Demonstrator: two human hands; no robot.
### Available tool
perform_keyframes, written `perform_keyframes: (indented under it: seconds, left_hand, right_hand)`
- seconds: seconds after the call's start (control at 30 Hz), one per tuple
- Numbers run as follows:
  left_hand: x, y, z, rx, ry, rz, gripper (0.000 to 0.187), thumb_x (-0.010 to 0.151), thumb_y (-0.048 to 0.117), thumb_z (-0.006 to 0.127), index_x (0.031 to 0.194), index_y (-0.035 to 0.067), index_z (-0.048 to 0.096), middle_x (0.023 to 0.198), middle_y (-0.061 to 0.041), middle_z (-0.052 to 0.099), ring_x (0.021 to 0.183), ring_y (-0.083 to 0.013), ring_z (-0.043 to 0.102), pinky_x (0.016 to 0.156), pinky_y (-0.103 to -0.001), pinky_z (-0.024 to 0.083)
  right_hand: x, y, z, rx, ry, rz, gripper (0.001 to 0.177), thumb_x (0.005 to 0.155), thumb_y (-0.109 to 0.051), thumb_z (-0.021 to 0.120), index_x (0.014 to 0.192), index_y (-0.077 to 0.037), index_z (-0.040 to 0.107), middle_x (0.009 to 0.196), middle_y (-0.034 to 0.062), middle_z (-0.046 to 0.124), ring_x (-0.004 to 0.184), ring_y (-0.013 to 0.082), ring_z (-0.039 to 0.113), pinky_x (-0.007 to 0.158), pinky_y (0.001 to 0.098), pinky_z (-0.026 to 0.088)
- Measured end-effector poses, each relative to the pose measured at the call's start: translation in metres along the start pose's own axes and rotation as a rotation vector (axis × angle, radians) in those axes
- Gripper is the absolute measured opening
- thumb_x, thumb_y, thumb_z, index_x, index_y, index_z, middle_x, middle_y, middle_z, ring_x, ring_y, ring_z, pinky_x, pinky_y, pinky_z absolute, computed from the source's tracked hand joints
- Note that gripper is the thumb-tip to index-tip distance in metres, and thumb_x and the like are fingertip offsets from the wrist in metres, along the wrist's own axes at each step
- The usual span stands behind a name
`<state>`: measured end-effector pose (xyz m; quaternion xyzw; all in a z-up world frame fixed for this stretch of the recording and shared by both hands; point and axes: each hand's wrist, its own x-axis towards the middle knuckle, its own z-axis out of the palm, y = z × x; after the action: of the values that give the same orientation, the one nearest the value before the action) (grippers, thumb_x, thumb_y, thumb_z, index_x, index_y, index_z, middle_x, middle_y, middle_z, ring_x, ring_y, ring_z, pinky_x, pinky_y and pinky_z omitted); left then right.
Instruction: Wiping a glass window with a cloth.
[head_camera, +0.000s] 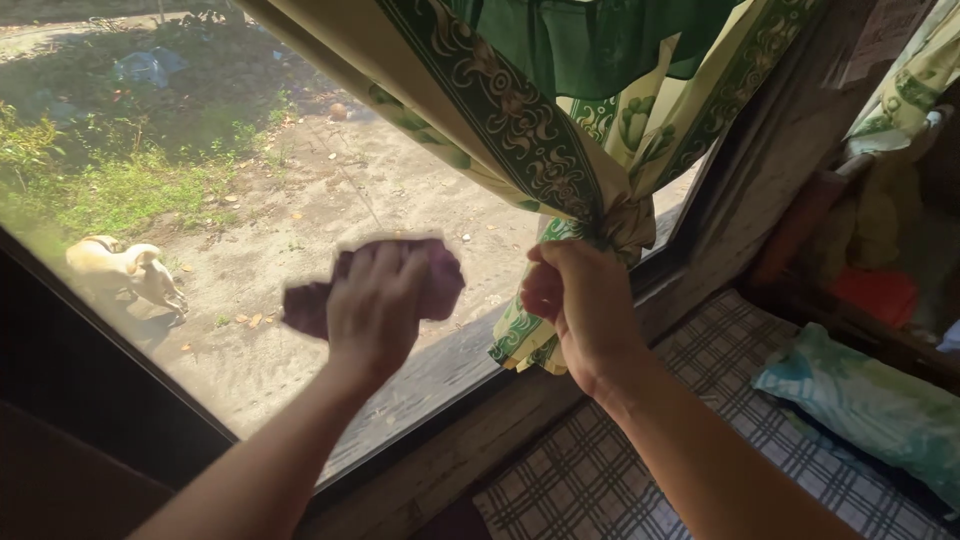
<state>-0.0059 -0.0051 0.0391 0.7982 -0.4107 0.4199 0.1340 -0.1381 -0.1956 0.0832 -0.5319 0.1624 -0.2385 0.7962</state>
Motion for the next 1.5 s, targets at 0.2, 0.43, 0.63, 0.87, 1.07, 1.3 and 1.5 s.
perform_keyframes:
  seconds: [0.2,0.43,0.63,0.87,1.07,1.3,1.5]
  left_hand:
    - [0.046,-0.003,-0.034,0.001,0.100,-0.024,0.031,0.078,0.005,0.073,0.108,0.010,0.066,0.102,-0.011,0.068,0.093,-0.0294,0.066,0.069,-0.042,0.054]
    - [-0.034,-0.001,0.024,-0.024,-0.142,0.063,0.024,0.083,0.011,0.072,0.106,0.018,0.068,0.100,-0.008,0.069,0.089,-0.0245,0.065,0.076,-0.044,0.057]
    - [-0.008,-0.007,-0.023,-0.083,-0.233,0.009,0.041,0.073,0.011,0.073,0.113,0.017,0.066,0.105,-0.008,0.067,0.099,-0.0287,0.065,0.070,-0.043,0.057]
    - [0.006,-0.010,-0.017,-0.041,-0.055,-0.089,0.030,0.085,0.008,0.070,0.114,0.012,0.067,0.101,-0.009,0.067,0.093,-0.0285,0.066,0.074,-0.043,0.053]
    - [-0.050,-0.009,0.008,-0.188,-0.219,-0.026,0.039,0.078,0.007,0.072,0.116,0.014,0.066,0.103,-0.009,0.067,0.096,-0.0296,0.065,0.076,-0.044,0.053]
    - [0.010,-0.010,-0.023,-0.150,-0.048,-0.012,0.041,0.079,0.010,0.073,0.119,0.010,0.065,0.107,-0.013,0.066,0.097,-0.0301,0.065,0.073,-0.042,0.053]
    - [0.013,-0.008,-0.008,-0.143,-0.072,-0.060,0.033,0.082,0.009,0.072,0.114,0.010,0.066,0.101,-0.012,0.068,0.090,-0.0272,0.066,0.068,-0.039,0.053]
  right_hand:
    - [-0.005,0.004,-0.002,0.037,-0.026,-0.012,0.022,0.093,-0.009,0.050,0.101,0.000,0.069,0.067,0.0043,0.063,0.062,0.0147,0.060,0.068,0.0320,0.053]
    - [-0.006,-0.001,0.023,0.006,-0.041,-0.008,0.023,0.094,-0.007,0.048,0.105,-0.003,0.068,0.068,0.0044,0.064,0.064,0.0142,0.061,0.069,0.0320,0.053]
    - [0.003,0.006,0.026,0.013,-0.031,-0.002,0.022,0.096,-0.012,0.049,0.107,-0.004,0.067,0.066,0.0013,0.059,0.062,0.0133,0.058,0.068,0.0326,0.052]
    - [0.009,0.016,0.048,0.030,-0.067,-0.029,0.026,0.092,-0.008,0.049,0.111,-0.003,0.067,0.064,-0.0002,0.054,0.064,0.0132,0.056,0.070,0.0331,0.055]
    - [0.004,0.017,0.053,0.025,0.027,-0.014,0.020,0.096,-0.013,0.053,0.107,-0.004,0.068,0.066,-0.0008,0.054,0.064,0.0117,0.057,0.070,0.0319,0.055]
    - [0.010,0.025,0.042,0.034,0.081,-0.057,0.019,0.093,-0.004,0.050,0.103,-0.005,0.067,0.067,-0.0006,0.053,0.063,0.0130,0.055,0.068,0.0323,0.054]
    - [0.012,0.019,0.058,0.065,0.048,-0.072,0.018,0.093,-0.005,0.051,0.101,-0.006,0.067,0.065,0.0006,0.054,0.062,0.0139,0.057,0.067,0.0311,0.053]
